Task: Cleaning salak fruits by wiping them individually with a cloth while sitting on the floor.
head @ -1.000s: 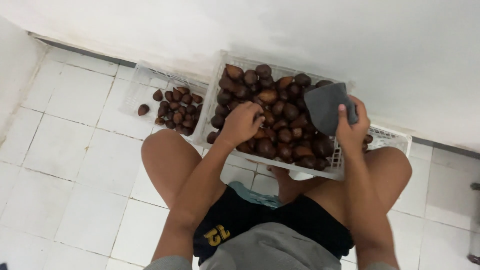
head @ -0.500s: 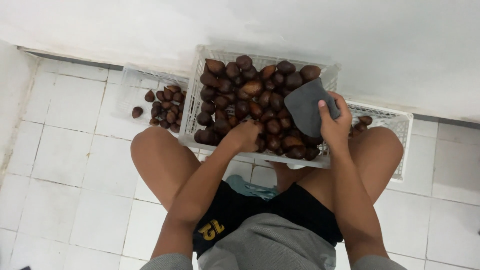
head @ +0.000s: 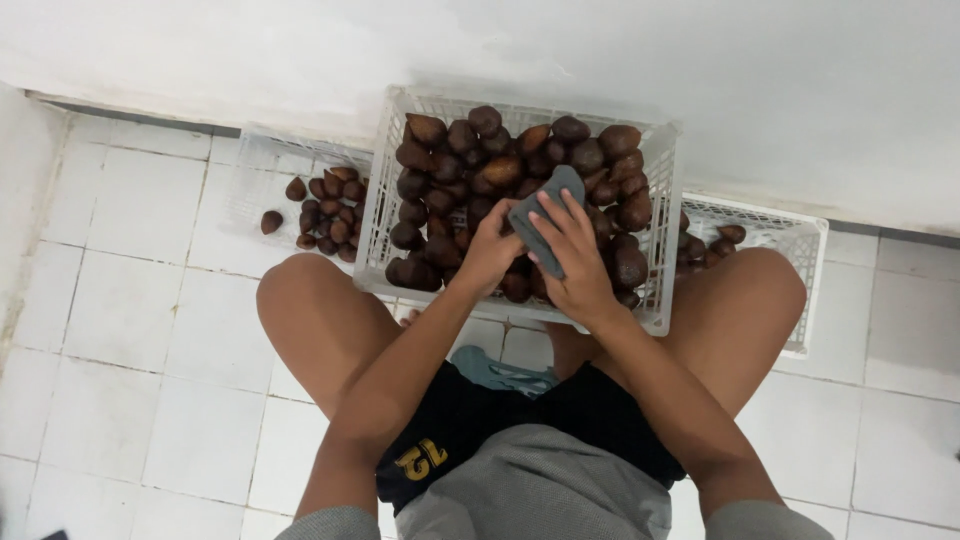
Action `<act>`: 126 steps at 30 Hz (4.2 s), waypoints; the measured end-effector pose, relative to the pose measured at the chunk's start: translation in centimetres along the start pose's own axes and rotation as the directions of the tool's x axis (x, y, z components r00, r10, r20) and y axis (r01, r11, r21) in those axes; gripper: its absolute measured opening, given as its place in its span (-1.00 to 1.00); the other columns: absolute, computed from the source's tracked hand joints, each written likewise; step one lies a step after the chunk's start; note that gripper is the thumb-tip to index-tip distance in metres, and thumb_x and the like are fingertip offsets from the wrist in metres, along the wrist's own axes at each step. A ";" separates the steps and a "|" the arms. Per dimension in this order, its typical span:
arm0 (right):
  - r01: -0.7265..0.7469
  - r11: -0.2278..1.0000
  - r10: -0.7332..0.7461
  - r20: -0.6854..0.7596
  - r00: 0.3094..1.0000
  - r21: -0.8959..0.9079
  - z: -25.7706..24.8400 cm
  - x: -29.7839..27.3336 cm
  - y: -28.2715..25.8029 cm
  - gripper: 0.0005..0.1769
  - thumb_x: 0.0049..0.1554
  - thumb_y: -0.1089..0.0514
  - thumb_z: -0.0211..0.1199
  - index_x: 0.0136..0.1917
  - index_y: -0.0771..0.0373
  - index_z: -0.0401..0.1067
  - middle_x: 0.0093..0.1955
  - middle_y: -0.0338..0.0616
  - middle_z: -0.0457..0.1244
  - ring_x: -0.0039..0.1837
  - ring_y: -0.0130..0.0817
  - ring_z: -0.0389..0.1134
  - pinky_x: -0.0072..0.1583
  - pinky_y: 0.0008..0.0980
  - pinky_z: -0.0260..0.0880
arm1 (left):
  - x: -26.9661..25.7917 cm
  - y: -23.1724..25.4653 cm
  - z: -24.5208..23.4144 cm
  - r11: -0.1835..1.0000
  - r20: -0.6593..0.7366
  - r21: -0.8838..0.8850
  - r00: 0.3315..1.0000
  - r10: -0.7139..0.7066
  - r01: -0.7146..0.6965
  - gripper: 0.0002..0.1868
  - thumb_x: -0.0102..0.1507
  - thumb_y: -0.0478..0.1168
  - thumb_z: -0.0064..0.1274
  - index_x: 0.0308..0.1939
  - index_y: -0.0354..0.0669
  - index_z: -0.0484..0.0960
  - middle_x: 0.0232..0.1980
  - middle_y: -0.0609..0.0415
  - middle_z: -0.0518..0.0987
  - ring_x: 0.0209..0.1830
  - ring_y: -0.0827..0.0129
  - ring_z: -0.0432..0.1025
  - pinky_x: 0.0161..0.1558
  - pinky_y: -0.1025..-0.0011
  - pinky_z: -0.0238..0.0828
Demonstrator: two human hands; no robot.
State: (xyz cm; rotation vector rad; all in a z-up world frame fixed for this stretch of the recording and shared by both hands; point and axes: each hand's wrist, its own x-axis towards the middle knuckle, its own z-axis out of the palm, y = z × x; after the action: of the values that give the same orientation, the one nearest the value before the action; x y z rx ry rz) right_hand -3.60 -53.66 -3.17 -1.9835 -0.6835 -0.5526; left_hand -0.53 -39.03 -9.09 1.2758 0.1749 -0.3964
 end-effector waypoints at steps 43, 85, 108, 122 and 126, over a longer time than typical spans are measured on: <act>-0.363 0.857 0.368 0.059 0.928 0.367 0.3 -0.8 2.0 -0.49 0.38 0.21 0.06 0.57 0.31 0.18 0.64 0.14 -0.02 0.63 0.03 -0.04 0.59 0.07 -0.09 | -2.2 3.9 1.0 0.947 -0.012 0.297 0.992 0.128 -0.118 -0.29 0.32 -0.13 0.22 0.52 -0.10 0.31 0.44 -0.34 0.27 0.42 -0.18 0.28 0.35 0.01 0.40; -0.296 0.894 0.300 0.041 0.953 0.337 0.9 -1.1 3.4 -0.56 0.36 0.24 0.06 0.48 0.36 0.33 0.51 0.19 0.16 0.52 0.08 0.16 0.47 0.11 0.13 | -2.4 3.5 0.3 0.967 -0.032 0.254 0.999 -0.008 0.016 -0.26 0.34 -0.03 0.16 0.51 -0.19 0.24 0.35 -0.28 0.37 0.29 0.12 0.43 0.37 0.05 0.38; -0.367 0.870 0.368 0.063 0.928 0.330 1.5 -3.3 6.2 -0.52 0.39 0.14 0.02 0.51 0.37 0.27 0.49 0.18 0.18 0.50 0.00 0.18 0.46 0.10 0.18 | -4.5 6.7 1.6 0.899 0.019 0.425 0.994 0.111 -0.108 -0.29 0.33 -0.05 0.10 0.47 -0.29 0.27 0.40 -0.41 0.24 0.47 -0.34 0.15 0.42 -0.19 0.18; -0.309 0.887 0.305 0.067 0.950 0.343 0.5 -1.9 3.9 -0.52 0.40 0.15 -0.05 0.52 0.38 0.26 0.50 0.17 0.18 0.50 -0.01 0.17 0.46 0.07 0.17 | -4.5 7.0 0.9 0.893 0.091 0.418 0.985 0.144 -0.168 -0.40 0.28 0.04 0.21 0.26 -0.29 0.50 0.21 -0.33 0.52 0.31 -0.13 0.38 0.31 -0.08 0.33; -0.371 0.862 0.376 0.055 0.925 0.346 1.1 -2.9 5.0 -0.50 0.41 0.09 -0.04 0.53 0.33 0.26 0.49 0.13 0.20 0.48 -0.10 0.20 0.45 0.01 0.20 | -4.8 7.6 1.4 0.928 0.010 0.350 0.991 0.133 -0.128 -0.36 0.36 -0.02 0.09 0.41 -0.32 0.40 0.32 -0.35 0.39 0.33 -0.14 0.34 0.23 0.05 0.48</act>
State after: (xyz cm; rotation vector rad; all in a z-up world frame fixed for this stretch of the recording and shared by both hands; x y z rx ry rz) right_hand -2.39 -55.43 -8.61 -1.7090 -0.3401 -0.1900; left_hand -2.17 -37.67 -0.22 1.6330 0.0297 -0.3111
